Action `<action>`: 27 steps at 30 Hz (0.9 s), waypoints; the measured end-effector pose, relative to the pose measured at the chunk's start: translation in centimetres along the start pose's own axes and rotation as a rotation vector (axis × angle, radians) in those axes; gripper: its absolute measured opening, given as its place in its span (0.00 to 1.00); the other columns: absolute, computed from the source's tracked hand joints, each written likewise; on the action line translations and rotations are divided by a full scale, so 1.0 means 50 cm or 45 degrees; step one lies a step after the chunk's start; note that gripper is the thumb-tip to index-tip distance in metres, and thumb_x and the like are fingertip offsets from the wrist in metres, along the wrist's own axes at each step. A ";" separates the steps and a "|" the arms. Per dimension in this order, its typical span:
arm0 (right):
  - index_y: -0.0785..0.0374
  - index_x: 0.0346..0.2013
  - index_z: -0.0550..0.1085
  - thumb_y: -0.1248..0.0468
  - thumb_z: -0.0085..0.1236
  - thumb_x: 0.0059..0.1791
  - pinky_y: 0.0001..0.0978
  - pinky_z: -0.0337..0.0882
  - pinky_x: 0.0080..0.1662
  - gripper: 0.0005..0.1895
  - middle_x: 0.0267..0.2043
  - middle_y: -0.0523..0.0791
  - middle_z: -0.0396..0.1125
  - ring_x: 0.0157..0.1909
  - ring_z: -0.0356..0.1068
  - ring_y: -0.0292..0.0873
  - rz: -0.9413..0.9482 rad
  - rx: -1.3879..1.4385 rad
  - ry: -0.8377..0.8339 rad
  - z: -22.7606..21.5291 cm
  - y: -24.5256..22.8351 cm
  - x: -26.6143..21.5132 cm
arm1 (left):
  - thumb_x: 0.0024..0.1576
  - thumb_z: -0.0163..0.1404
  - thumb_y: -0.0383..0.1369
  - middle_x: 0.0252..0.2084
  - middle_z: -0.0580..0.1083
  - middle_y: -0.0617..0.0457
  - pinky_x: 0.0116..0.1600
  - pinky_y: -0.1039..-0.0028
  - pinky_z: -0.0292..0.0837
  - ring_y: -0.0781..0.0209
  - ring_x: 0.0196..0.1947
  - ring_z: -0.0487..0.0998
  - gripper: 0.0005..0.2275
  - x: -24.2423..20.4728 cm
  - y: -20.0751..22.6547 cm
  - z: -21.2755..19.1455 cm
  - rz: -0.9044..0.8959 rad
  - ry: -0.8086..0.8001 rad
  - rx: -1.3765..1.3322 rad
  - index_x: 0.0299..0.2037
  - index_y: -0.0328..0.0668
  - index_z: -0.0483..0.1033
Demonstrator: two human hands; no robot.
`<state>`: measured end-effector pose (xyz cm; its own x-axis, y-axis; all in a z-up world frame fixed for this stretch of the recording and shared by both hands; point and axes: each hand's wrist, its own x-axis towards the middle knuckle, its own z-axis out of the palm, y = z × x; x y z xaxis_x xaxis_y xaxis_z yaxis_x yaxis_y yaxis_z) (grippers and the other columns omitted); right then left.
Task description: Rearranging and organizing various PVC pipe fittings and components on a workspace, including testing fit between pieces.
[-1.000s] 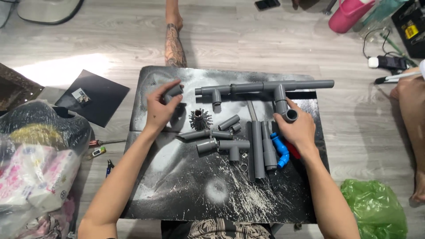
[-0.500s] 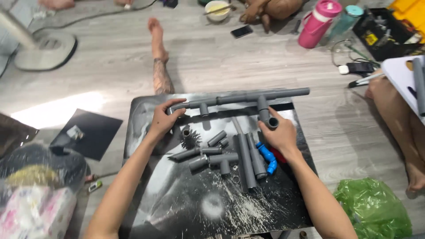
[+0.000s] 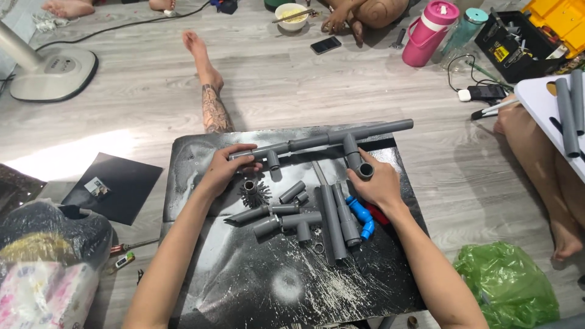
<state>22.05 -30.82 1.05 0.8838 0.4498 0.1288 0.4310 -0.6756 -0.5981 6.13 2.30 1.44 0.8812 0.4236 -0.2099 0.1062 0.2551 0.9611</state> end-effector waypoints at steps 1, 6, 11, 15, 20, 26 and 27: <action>0.56 0.62 0.75 0.50 0.62 0.41 0.51 0.73 0.46 0.34 0.39 0.56 0.77 0.46 0.76 0.62 0.003 -0.003 -0.002 -0.001 -0.002 -0.002 | 0.55 0.55 0.20 0.39 0.78 0.33 0.46 0.63 0.84 0.48 0.38 0.83 0.17 0.003 -0.005 -0.003 -0.004 -0.001 -0.003 0.55 0.29 0.76; 0.58 0.61 0.75 0.50 0.63 0.42 0.51 0.73 0.45 0.34 0.37 0.56 0.76 0.44 0.77 0.62 -0.060 0.013 0.017 0.007 0.000 -0.003 | 0.54 0.55 0.21 0.33 0.76 0.39 0.35 0.73 0.85 0.55 0.28 0.83 0.18 0.021 -0.030 -0.021 0.037 -0.028 0.015 0.57 0.28 0.75; 0.60 0.60 0.75 0.51 0.63 0.42 0.50 0.73 0.43 0.34 0.35 0.56 0.76 0.42 0.77 0.61 -0.083 0.021 0.030 0.004 -0.008 -0.005 | 0.54 0.56 0.22 0.32 0.76 0.41 0.29 0.78 0.80 0.59 0.25 0.81 0.18 0.032 -0.045 -0.032 0.044 -0.023 0.041 0.56 0.31 0.77; 0.60 0.61 0.75 0.52 0.63 0.42 0.46 0.74 0.40 0.33 0.33 0.56 0.76 0.39 0.78 0.60 -0.097 0.027 0.027 0.008 0.000 0.000 | 0.54 0.56 0.23 0.32 0.75 0.41 0.24 0.78 0.75 0.63 0.21 0.77 0.18 0.035 -0.044 -0.030 0.040 0.003 0.078 0.55 0.34 0.78; 0.60 0.61 0.75 0.52 0.64 0.43 0.45 0.74 0.39 0.33 0.32 0.56 0.76 0.38 0.78 0.59 -0.100 0.034 0.032 0.011 0.003 -0.001 | 0.53 0.55 0.23 0.31 0.74 0.43 0.20 0.79 0.72 0.64 0.18 0.76 0.17 0.027 -0.037 -0.018 0.046 0.052 0.093 0.54 0.35 0.79; 0.64 0.59 0.75 0.54 0.64 0.44 0.38 0.70 0.32 0.32 0.25 0.55 0.74 0.28 0.77 0.54 -0.149 0.088 0.056 0.001 -0.013 -0.007 | 0.50 0.63 0.25 0.33 0.77 0.39 0.23 0.81 0.74 0.63 0.20 0.79 0.19 0.010 -0.013 0.002 0.019 0.138 0.122 0.53 0.29 0.78; 0.66 0.59 0.75 0.55 0.64 0.44 0.37 0.70 0.32 0.31 0.24 0.55 0.74 0.27 0.76 0.54 -0.146 0.098 0.062 -0.004 -0.018 -0.010 | 0.50 0.64 0.26 0.33 0.77 0.39 0.24 0.82 0.75 0.63 0.21 0.79 0.20 0.006 -0.007 0.009 0.013 0.150 0.128 0.53 0.26 0.77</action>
<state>21.26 -30.57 1.66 0.8381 0.4914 0.2370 0.5162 -0.5737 -0.6358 6.55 1.91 1.11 0.8228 0.5266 -0.2138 0.1482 0.1644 0.9752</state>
